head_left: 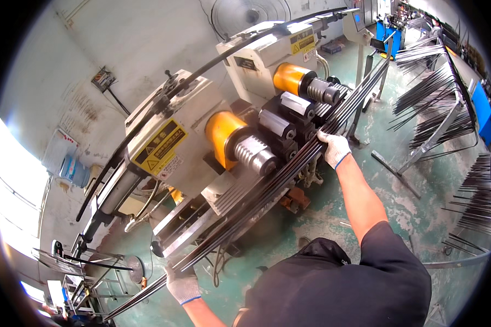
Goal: The person repeatedly picks up bundles of long metal rods, feeds them into a bending machine, and then removes the bent rods to place them on a nearby rack. The process is repeated continuously.
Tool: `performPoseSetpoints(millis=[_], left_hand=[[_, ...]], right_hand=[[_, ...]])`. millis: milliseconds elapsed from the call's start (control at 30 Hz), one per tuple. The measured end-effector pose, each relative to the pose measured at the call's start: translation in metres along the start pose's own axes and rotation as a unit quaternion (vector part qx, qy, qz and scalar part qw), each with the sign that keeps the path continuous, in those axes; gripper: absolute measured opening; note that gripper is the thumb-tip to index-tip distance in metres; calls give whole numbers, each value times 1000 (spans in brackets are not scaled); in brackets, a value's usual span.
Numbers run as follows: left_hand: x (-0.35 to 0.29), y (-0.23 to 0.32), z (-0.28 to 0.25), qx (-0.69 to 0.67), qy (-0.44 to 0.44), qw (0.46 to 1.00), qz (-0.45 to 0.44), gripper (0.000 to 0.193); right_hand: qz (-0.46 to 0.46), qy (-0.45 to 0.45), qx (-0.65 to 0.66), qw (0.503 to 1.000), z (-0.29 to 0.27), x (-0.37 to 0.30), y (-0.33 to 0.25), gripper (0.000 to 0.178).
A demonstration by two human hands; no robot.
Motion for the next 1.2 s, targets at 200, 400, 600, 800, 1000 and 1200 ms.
performPoseSetpoints(millis=[200,400,600,800,1000,1200], left_hand=[[35,-17,16,17,47,998,30,41],[81,-56,12,-21,173,985,-9,30],[111,-130,27,-69,143,986,-59,42],[99,-126,46,-59,85,988,-112,47],[116,-11,-54,298,30,945,131,30],[112,-45,-38,-12,79,997,23,30]], right_hand=[[-77,76,-65,992,-6,69,9,21],[10,73,18,997,29,61,9,29],[22,36,-119,992,2,102,45,32],[-14,35,-147,988,3,114,51,28],[-19,74,-116,990,-6,138,52,29],[-1,118,-181,976,1,124,50,52]])
Point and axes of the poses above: each hand's wrist, its own x-axis towards the middle knuckle, its own z-axis out of the palm, y = z × x, the point moved 7 cm from there along x, towards the middle knuckle, and after that the axes turned 6 degrees about -z, right-handed, at the moved point
